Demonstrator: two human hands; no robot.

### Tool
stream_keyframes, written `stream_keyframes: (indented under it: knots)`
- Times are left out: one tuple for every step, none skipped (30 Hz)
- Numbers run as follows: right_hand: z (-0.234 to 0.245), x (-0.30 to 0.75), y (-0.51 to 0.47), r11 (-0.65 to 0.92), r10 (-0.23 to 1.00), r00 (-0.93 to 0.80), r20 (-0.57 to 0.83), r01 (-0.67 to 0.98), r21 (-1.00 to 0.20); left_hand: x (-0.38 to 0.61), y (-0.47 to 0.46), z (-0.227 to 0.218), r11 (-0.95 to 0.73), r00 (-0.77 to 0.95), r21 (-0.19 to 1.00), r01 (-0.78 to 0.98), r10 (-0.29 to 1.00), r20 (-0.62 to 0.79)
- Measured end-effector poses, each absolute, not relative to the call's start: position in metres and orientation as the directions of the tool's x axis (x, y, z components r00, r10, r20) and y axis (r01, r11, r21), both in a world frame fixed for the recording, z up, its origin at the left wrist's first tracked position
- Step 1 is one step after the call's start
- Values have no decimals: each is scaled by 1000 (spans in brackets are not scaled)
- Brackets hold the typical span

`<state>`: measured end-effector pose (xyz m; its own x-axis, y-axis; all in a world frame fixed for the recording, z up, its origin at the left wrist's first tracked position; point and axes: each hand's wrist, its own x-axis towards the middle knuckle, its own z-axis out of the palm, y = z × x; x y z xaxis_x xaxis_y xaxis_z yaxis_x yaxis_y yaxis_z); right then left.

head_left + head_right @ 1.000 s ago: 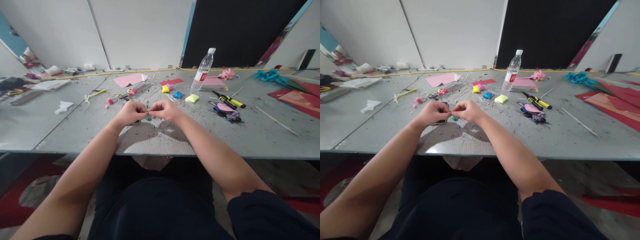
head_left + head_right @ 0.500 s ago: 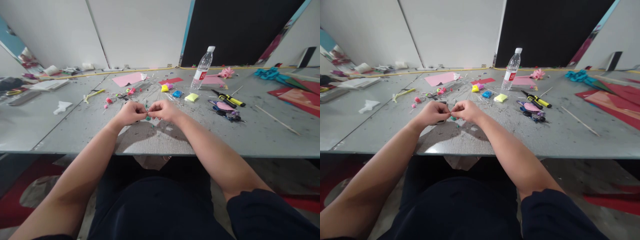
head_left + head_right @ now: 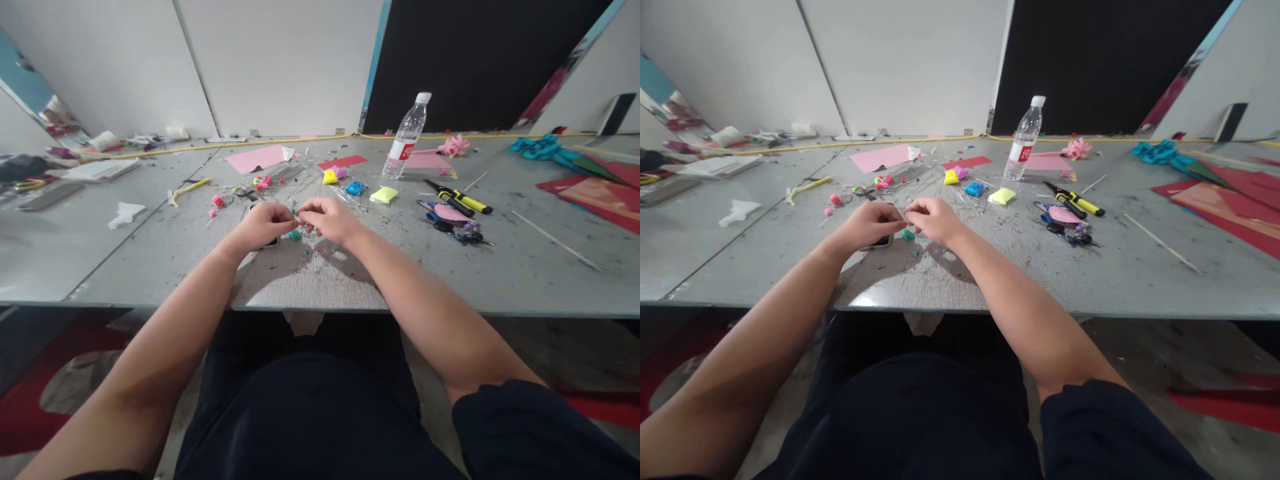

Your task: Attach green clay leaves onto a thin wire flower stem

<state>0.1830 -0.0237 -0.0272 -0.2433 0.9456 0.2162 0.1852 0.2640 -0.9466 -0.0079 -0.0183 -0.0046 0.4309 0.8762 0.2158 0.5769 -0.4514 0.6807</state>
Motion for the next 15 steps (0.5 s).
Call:
stream_keyframes:
  knots:
    - [-27,182,-24,258,950,-225,217,170,-951,-8,-18,-5,-450,430,680,579,877,215]
    - [-26,182,-23,251,954,-205,218,154,-956,-8,-17,-5,-449,430,679,581,878,212]
    - [-26,182,-23,244,959,-183,217,138,-960,-8,-17,-6,-446,430,679,583,879,207]
    - [-26,182,-23,238,962,-164,217,124,-963,-8,-16,-6,-443,432,678,586,879,201]
    - [-26,182,-22,236,964,-150,218,113,-965,-8,-16,-6,-441,434,677,589,879,195]
    - [-26,182,-21,238,965,-141,223,106,-965,-8,-15,-7,-441,437,676,591,879,191]
    - [-26,182,-20,245,964,-136,231,102,-964,-8,-15,-7,-441,440,675,592,878,188]
    - [-27,182,-19,252,962,-133,238,102,-962,-8,-15,-8,-441,441,673,593,878,187]
    - [-28,182,-18,258,961,-130,244,105,-960,-8,-15,-8,-441,441,672,595,878,186]
    - [-29,182,-17,262,960,-127,248,110,-959,-8,-14,-8,-442,440,670,596,878,188]
    - [-29,182,-17,265,960,-124,251,114,-958,-8,-14,-9,-445,440,666,598,878,191]
    - [-30,182,-16,267,960,-121,253,117,-957,-9,-14,-9,-448,438,662,601,877,196]
    - [-30,182,-16,269,959,-121,256,118,-956,-9,-14,-9,-451,437,658,603,877,200]
    - [-30,182,-16,272,959,-120,258,119,-955,-9,-14,-10,-453,436,655,604,877,203]
    - [-30,182,-17,274,958,-120,260,120,-954,-9,-13,-10,-456,435,653,605,876,208]
